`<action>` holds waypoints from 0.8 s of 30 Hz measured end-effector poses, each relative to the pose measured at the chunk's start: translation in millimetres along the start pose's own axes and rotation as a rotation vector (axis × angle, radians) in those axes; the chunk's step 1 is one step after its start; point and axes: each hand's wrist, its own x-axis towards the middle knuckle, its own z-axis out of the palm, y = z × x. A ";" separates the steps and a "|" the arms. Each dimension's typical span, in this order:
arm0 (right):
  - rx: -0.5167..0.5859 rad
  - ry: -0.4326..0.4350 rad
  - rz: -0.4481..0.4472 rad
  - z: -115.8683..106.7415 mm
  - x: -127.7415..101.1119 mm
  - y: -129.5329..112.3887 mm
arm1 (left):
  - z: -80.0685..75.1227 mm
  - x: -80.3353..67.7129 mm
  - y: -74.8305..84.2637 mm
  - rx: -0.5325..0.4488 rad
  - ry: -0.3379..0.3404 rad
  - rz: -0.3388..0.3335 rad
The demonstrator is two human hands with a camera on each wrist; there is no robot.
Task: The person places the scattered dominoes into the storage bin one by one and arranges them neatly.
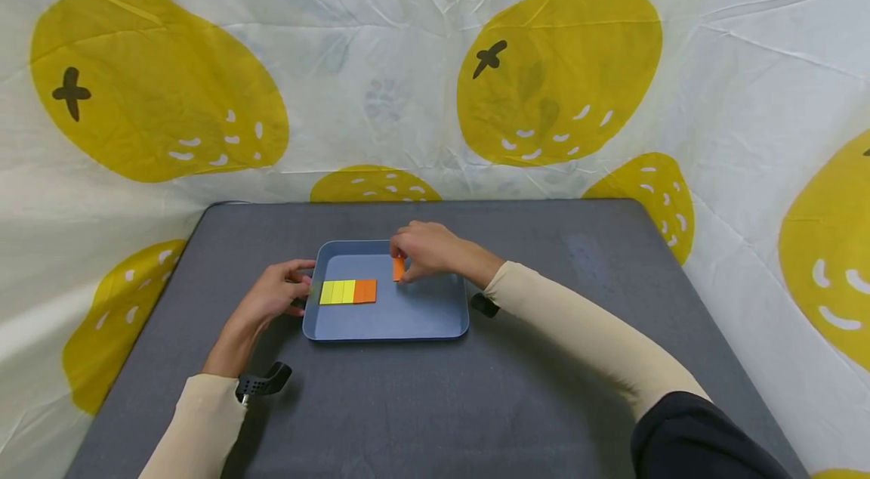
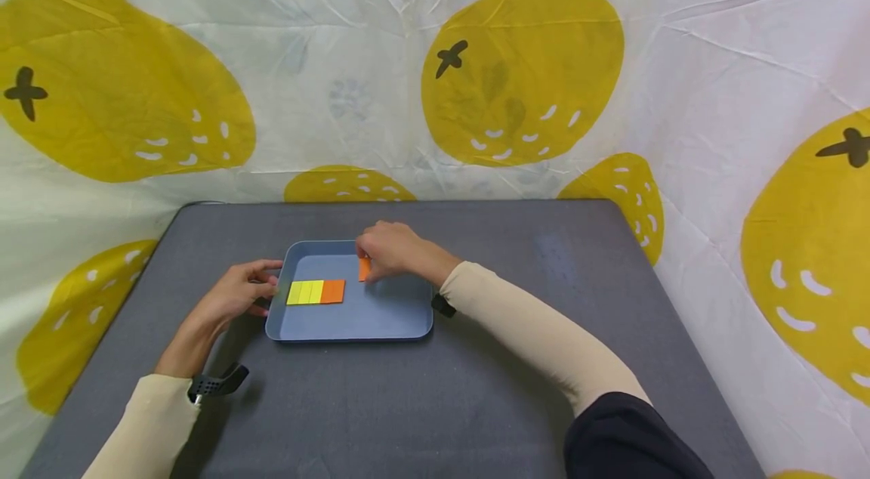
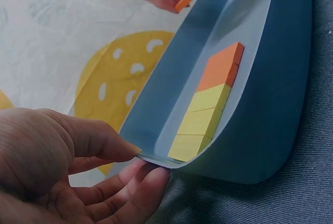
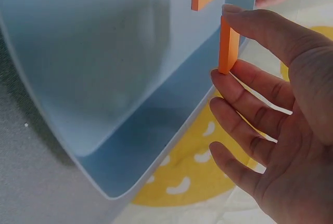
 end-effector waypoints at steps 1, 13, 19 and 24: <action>-0.003 -0.004 -0.005 0.2 1.8 -1.2 | 0.0 0.0 0.2 -0.001 0.000 -0.001; -0.040 -0.090 -0.015 9.1 23.7 -12.6 | -0.8 1.7 0.8 -0.002 0.003 0.001; -0.074 -0.139 -0.012 17.1 32.3 -20.7 | -1.3 1.8 -0.4 -0.008 0.000 0.004; -0.118 -0.152 -0.007 25.1 36.4 -25.0 | -1.2 1.7 -1.6 -0.013 -0.002 0.001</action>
